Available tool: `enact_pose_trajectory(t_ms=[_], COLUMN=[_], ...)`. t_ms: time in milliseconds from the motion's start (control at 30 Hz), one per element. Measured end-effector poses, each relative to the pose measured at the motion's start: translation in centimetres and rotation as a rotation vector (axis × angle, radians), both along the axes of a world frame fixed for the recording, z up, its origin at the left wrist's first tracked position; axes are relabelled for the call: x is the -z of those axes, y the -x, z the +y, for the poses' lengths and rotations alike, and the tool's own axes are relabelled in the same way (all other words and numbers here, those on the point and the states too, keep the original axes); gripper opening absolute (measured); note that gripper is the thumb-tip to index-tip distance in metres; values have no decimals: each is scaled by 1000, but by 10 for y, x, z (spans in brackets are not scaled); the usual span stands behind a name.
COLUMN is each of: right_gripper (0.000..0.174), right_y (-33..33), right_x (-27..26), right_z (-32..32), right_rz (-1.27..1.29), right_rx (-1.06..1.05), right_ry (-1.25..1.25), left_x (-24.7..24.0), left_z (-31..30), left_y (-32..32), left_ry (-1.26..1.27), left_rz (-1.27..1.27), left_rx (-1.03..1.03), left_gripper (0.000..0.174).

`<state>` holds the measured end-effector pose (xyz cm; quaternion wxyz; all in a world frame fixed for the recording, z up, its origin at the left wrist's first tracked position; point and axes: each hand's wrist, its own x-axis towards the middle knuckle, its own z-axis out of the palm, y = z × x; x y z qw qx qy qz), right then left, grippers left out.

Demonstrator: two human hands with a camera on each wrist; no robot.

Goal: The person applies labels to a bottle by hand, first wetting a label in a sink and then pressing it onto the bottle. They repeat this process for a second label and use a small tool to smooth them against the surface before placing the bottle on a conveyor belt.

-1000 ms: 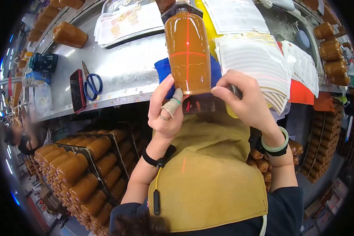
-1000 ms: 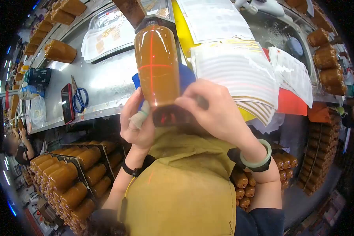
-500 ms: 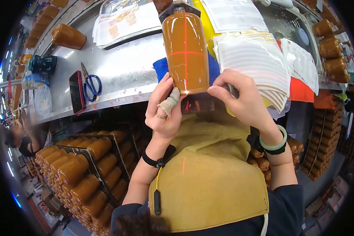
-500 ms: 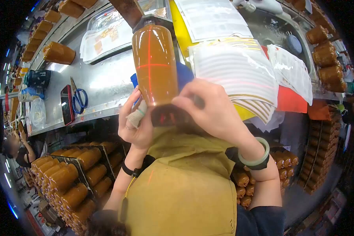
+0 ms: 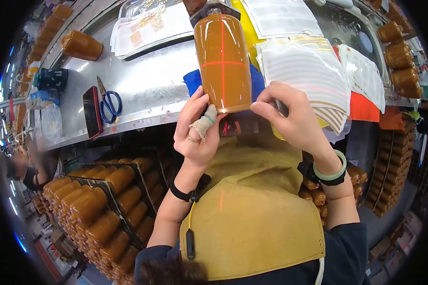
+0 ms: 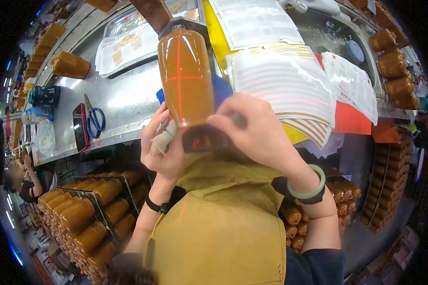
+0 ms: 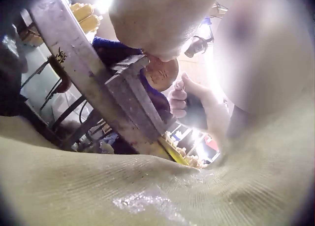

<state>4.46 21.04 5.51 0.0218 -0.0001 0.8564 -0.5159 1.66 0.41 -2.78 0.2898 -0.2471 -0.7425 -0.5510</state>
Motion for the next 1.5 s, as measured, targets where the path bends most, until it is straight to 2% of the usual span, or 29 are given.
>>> enact_pose_trajectory(t_ms=[67, 100, 133, 200, 233, 267, 367, 500, 567, 600, 667, 700, 833, 933, 1000, 1067, 1100, 1200, 1300, 1400, 1433, 1500], right_gripper=[20, 20, 20, 20, 20, 20, 16, 16, 21, 21, 20, 20, 20, 18, 17, 18, 25, 27, 29, 27, 27, 28], right_y=[0, 0, 1, 1, 1, 1, 0, 2, 4, 4, 4, 4, 2, 1, 0, -1, -1, 0, 0, 0, 1, 1], right_x=[0, 0, 1, 2, 3, 4, 12, 12, 5, 5, 4, 5, 9, 16, 17, 17, 17, 9, 16, 29, 31, 29], right_z=[-2, -2, -2, 0, 1, 1, 1, -4, -7, -8, -7, -7, -6, 1, 4, 4, 0, -20, -20, -14, -14, -15], right_rz=[-34, -34, -17, 1, 4, 7, 31, 64, 5, 7, 16, 17, 59, 46, 18, -82, -112, -192, -178, -152, -155, -177], right_rx=[-10, -13, -10, -6, -5, -5, 5, 5, -1, -5, 4, 5, 3, 48, 98, 125, 127, 114, 109, 104, 121, 145], right_ry=[8, 8, -2, -14, -18, -21, 9, 26, 21, 22, 4, 3, -9, 5, 11, 107, 165, 229, 248, 342, 384, 428], left_x=[1, 4, 5, -3, -12, -14, -8, 1, -7, -9, -11, -11, -18, -15, -16, 4, 3, -2, -3, -4, -7, -13], left_z=[-3, -5, -6, -3, 1, 2, 1, 0, 2, 1, -1, -1, 4, -2, 1, -1, -2, -2, -3, 1, 1, 2], left_y=[-4, -2, -2, 1, -1, 0, 7, -3, -8, -8, -6, -4, -2, 4, -3, -1, -2, -2, -7, -8, 1, -1], left_ry=[-45, 75, 75, 236, 365, 364, 211, 71, 11, 11, 259, 277, 342, 254, 184, 77, 78, 108, 79, 129, 318, 338], left_rz=[-68, 46, 46, 329, 360, 360, 232, 46, -113, -111, 121, 204, 272, 211, 47, 64, 61, 86, -37, 53, 277, 234], left_rx=[-2, -84, -86, -177, -226, -226, -20, -13, -73, -77, -162, -146, -148, -24, -68, -12, -9, 5, 19, -75, -152, -110], left_gripper=[37, 36, 36, 37, 33, 33, 28, 31, 21, 21, 18, 34, 30, 28, 33, 34, 34, 33, 34, 36, 39, 36])
